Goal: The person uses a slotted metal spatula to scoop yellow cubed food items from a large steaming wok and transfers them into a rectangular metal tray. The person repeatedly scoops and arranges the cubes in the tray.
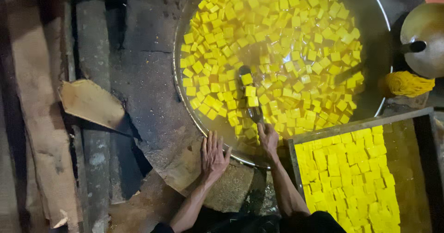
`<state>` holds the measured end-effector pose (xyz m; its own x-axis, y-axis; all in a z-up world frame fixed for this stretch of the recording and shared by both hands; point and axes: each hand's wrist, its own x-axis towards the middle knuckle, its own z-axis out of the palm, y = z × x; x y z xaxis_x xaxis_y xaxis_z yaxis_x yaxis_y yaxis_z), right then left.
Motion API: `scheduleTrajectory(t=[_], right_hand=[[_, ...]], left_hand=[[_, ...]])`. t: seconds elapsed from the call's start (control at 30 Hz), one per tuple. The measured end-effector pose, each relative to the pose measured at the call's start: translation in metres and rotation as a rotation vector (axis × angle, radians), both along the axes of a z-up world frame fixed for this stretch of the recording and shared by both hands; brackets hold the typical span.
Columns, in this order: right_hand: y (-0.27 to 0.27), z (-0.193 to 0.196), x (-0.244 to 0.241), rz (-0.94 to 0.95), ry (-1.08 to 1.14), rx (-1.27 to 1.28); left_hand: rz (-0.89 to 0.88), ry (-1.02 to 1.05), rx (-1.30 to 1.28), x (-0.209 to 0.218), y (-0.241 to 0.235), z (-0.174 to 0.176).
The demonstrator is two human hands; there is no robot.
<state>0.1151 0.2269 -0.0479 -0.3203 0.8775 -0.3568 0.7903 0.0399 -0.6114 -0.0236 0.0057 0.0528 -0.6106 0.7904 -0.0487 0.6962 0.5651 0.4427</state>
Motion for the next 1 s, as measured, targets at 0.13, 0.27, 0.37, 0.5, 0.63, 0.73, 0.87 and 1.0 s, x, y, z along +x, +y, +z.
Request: scheduleTrajectory(t=[0.13,0.27,0.37,0.5,0.63,0.73,0.87,1.0], right_hand=[[0.021,0.007,-0.014,0.165,-0.162,0.097],[0.042,-0.002,-0.037,0.215,-0.127,0.092],[0.059,-0.011,-0.072,0.276,0.019,0.186],[0.059,-0.008,-0.113,0.195,0.136,0.103],[0.029,0.014,-0.098,0.106,0.348,-0.068],[-0.002,0.030,-0.050,0.001,0.292,-0.150],[-0.028,0.022,0.005,-0.069,0.266,-0.123],[-0.027,0.015,0.033,-0.004,0.006,0.041]], left_hand=[[0.004,0.019,0.006,-0.001,0.001,0.009],[0.004,0.064,0.016,0.000,0.002,0.013],[0.022,0.058,0.028,0.000,0.005,0.013],[0.032,0.008,0.017,-0.001,0.004,0.012],[0.024,-0.006,0.010,0.002,0.003,0.010],[0.046,0.005,0.030,-0.001,0.004,0.007],[-0.003,-0.017,-0.017,0.002,0.000,-0.001],[-0.008,-0.010,0.009,0.002,0.002,0.000]])
